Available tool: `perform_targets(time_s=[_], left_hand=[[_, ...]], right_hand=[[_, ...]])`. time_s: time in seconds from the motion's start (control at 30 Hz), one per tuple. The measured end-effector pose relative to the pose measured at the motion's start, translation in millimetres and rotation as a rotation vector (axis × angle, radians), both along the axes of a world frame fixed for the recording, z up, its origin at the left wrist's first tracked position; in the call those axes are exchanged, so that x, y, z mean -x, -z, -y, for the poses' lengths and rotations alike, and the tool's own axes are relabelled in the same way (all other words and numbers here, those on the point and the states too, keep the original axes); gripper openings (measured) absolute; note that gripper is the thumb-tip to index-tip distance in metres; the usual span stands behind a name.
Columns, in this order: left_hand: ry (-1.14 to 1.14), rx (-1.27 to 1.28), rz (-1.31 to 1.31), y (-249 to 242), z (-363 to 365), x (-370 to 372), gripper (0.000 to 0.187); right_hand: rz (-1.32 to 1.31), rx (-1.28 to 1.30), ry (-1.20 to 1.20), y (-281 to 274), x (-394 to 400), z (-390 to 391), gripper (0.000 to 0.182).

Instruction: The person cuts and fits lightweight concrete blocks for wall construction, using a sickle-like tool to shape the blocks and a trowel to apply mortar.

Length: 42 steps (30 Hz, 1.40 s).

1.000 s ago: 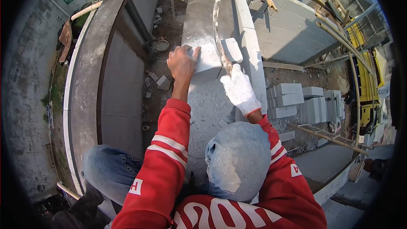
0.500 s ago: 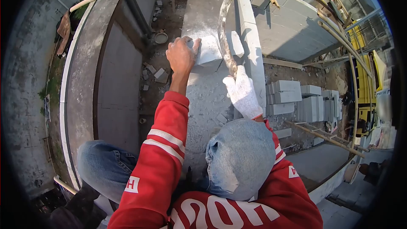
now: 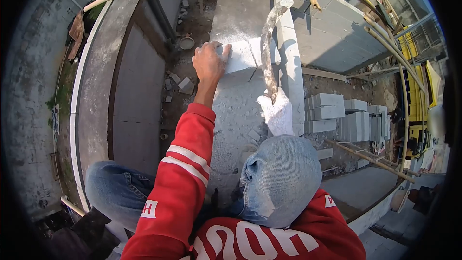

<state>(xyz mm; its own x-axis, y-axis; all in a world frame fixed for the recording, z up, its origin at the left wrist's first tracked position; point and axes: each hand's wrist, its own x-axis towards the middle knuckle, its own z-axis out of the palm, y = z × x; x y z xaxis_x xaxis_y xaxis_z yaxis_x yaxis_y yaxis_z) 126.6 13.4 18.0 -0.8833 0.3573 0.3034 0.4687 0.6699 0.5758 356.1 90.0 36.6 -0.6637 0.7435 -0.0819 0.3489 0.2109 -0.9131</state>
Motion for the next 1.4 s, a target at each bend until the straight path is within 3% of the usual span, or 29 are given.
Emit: perform_targets(time_s=[0.07,0.13,0.2,0.27,0.33,0.37,0.4,0.47,0.5,0.6,0.67,0.73,0.8,0.97,1.07,1.13,1.17,1.2,1.27,1.4], left_hand=[[0.019,-0.068,-0.062,-1.3,4.6,-7.5,0.039],[-0.012,-0.092,-0.028,-2.7,12.5,-21.8,0.035],[-0.038,-0.386,0.272,2.2,26.5,-38.1,0.041],[-0.125,-0.364,0.37,26.6,37.4,-57.0,0.043],[-0.474,-0.606,0.256,53.7,38.1,-79.5,0.052],[-0.412,-0.712,0.616,58.1,49.8,-85.0,0.072],[-0.423,-0.71,0.623,63.6,56.7,-95.6,0.072],[-0.109,-0.906,0.834,73.3,69.1,-111.7,0.074],[-0.083,-0.857,0.757,79.4,72.0,-115.2,0.079],[0.04,-0.905,0.827,68.7,81.4,-118.5,0.08],[0.049,-0.842,0.795,82.3,83.1,-113.0,0.082],[0.064,-0.779,0.759,85.9,83.9,-108.0,0.085],[0.111,-0.768,0.711,82.3,77.2,-98.5,0.093],[0.23,-0.779,0.632,98.5,63.1,-66.5,0.089],[0.3,-0.783,0.745,99.9,57.7,-44.9,0.092],[0.306,-0.762,0.757,96.1,57.8,-47.3,0.096],[0.284,-0.701,0.692,98.6,57.7,-49.9,0.096],[0.26,-0.644,0.626,101.4,54.7,-50.2,0.097],[0.2,-0.612,0.521,118.0,46.5,-55.3,0.098],[-0.027,-0.437,0.262,110.5,28.3,-67.6,0.098]], right_hand=[[0.083,0.007,0.109,-24.4,-9.0,-1.2,0.027],[0.011,-0.068,0.194,-12.7,-19.1,-20.3,0.034],[-0.009,-0.08,0.204,-8.5,-27.1,-41.3,0.042],[0.025,-0.047,0.233,-1.8,-33.1,-49.3,0.048],[-0.118,0.096,0.281,27.0,-41.3,-58.8,0.05],[-0.143,0.189,0.339,21.9,-39.9,-48.9,0.05],[-0.132,0.19,0.333,25.9,-44.5,-46.8,0.05],[-0.01,0.303,0.391,47.2,-53.7,-43.5,0.046],[-0.147,0.159,0.409,62.7,-53.1,-38.5,0.04],[-0.247,0.175,0.443,61.0,-53.2,-18.4,0.035],[-0.173,0.084,0.47,67.9,-56.4,-20.8,0.034],[-0.162,0.288,0.46,68.4,-55.0,-26.3,0.035],[-0.119,0.261,0.451,80.4,-50.0,-36.1,0.034],[-0.18,0.131,0.284,121.3,-30.5,-60.0,0.034],[-0.219,0.073,0.267,127.1,-23.1,-62.9,0.027],[-0.066,-0.275,0.282,126.0,-20.8,-55.3,0.034],[0.13,-0.527,0.258,121.1,-28.4,-49.8,0.036],[0.122,-0.53,0.244,118.3,-31.0,-41.8,0.036],[0.031,0.062,0.316,80.7,-36.7,-10.3,0.034],[0.084,0.078,0.158,58.4,-40.4,-7.4,0.027]])
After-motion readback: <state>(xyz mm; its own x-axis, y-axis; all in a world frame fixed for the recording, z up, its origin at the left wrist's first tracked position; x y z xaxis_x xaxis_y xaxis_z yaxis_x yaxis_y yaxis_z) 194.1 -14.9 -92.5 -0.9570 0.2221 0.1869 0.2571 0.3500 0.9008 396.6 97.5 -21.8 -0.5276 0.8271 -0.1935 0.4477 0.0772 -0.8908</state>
